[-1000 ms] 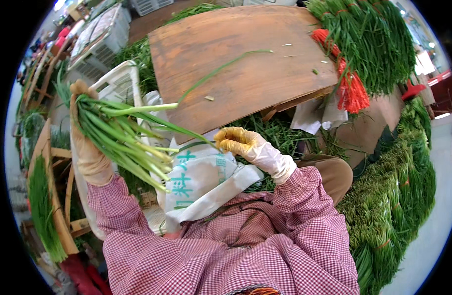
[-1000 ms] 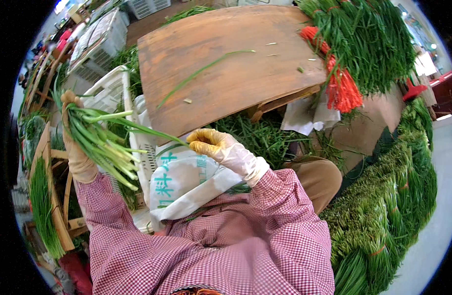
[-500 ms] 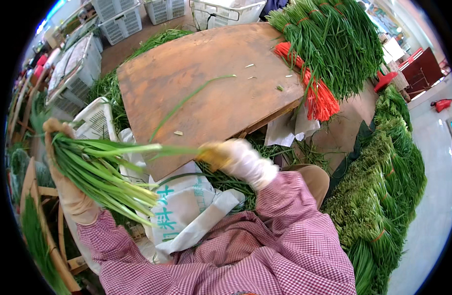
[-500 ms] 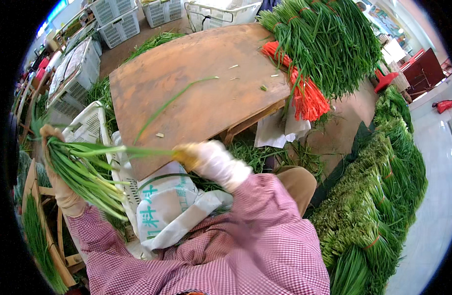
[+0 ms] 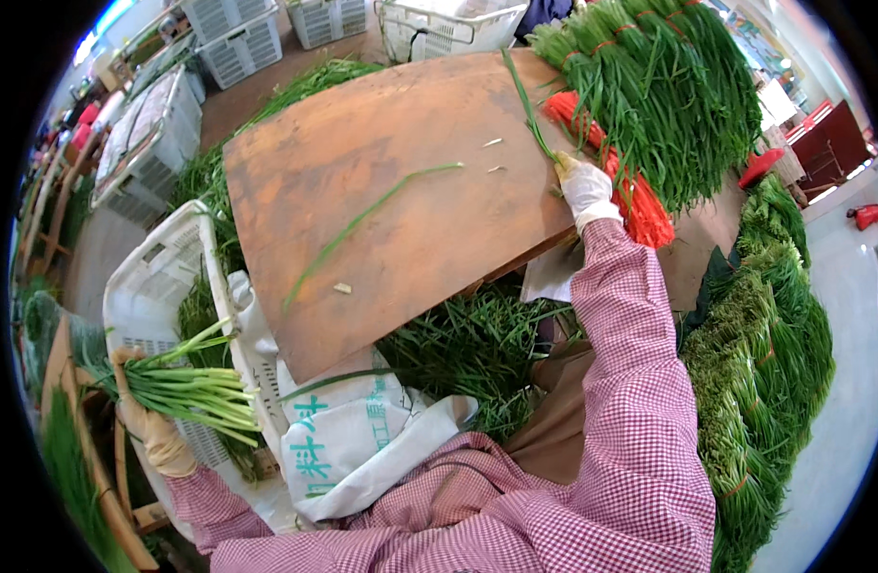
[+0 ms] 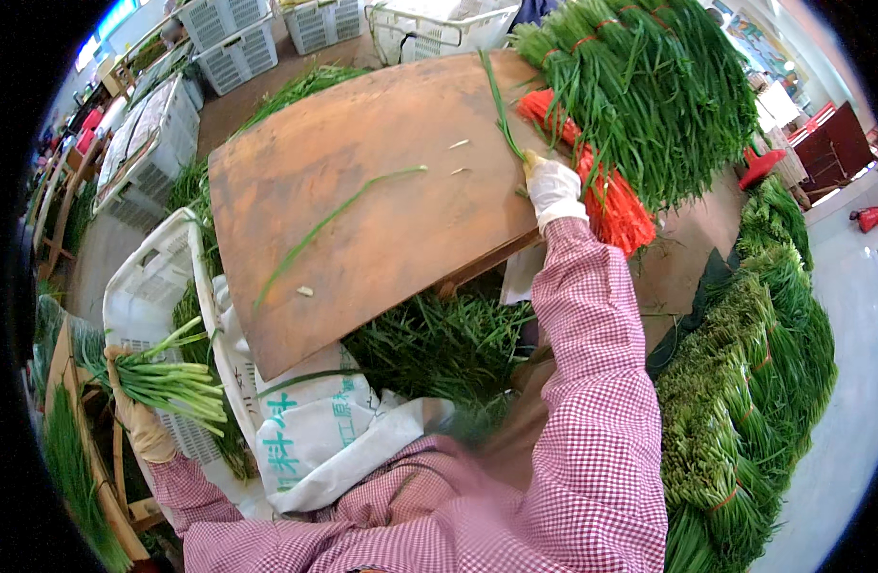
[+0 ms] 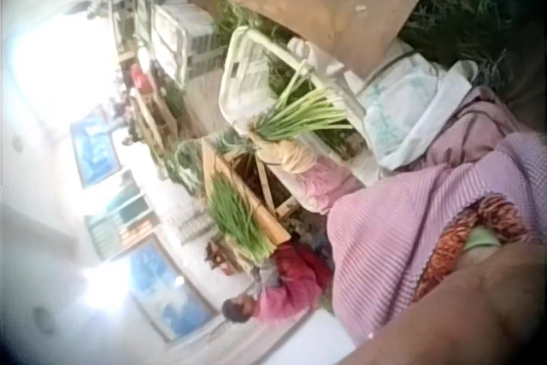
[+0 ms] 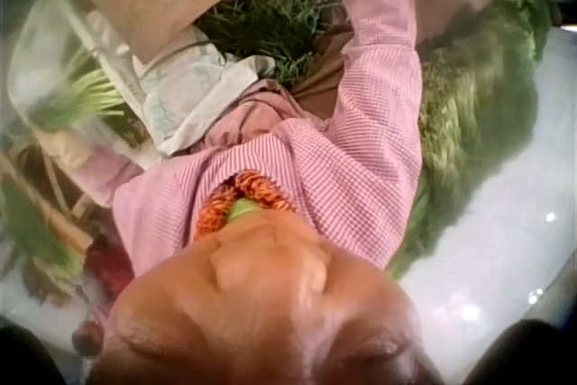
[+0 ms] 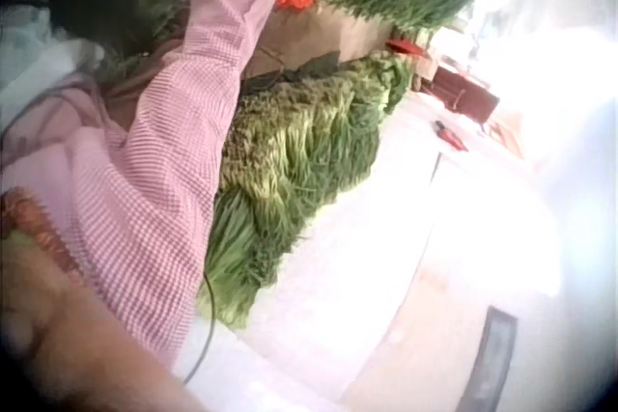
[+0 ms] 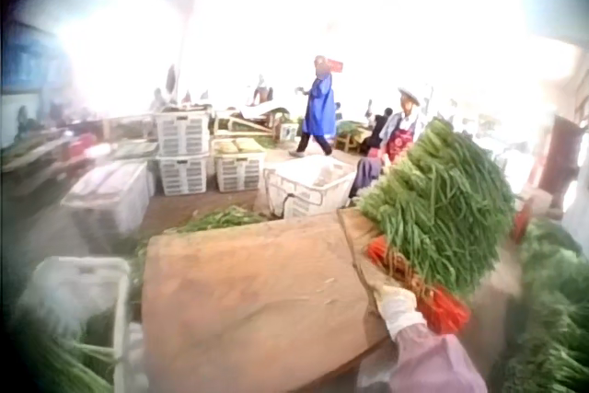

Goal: The person picks up bundles of green onions from a plastic crate, removes damaged or yellow leaves by hand, aligns the stalks on a wooden board, and returns the bundle to the crate.

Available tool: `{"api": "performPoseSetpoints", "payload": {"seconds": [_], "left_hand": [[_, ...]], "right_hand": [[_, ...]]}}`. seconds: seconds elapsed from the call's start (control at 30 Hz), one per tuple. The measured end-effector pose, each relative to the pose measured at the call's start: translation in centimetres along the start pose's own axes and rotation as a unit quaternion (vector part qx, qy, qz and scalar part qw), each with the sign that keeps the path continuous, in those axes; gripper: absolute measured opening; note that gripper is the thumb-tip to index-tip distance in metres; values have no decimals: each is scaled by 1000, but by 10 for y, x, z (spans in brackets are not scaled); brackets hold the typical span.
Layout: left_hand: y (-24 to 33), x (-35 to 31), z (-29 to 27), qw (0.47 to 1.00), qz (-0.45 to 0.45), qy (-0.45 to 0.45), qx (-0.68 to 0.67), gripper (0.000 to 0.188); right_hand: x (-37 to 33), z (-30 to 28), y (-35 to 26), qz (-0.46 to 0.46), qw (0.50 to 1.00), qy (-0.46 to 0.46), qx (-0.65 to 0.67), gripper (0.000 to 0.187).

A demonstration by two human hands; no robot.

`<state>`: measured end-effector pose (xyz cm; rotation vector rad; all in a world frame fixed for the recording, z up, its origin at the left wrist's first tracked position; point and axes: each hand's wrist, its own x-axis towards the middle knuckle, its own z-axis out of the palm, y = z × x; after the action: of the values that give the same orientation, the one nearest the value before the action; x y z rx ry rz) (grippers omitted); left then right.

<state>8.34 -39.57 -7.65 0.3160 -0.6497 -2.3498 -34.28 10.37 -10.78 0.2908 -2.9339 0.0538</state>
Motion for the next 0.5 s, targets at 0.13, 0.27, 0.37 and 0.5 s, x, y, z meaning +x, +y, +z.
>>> {"api": "performPoseSetpoints", "payload": {"seconds": [0.13, 0.27, 0.37, 0.5], "left_hand": [[-25, -15, 9, 817, 254, -98, 507, 33], [-20, -12, 25, 816, 269, -169, 483, 37], [13, -17, 26, 842, 211, -166, 468, 52], [9, 7, 30, 892, 227, -90, 380, 31]], "right_hand": [[-32, -12, -13, -178, 973, -50, 139, 28], [-116, -42, -54, -320, 876, -256, 253, 28], [-185, -68, -68, -486, 794, -309, 195, 27], [-195, -134, -46, -208, 798, -398, 401, 25]]}}
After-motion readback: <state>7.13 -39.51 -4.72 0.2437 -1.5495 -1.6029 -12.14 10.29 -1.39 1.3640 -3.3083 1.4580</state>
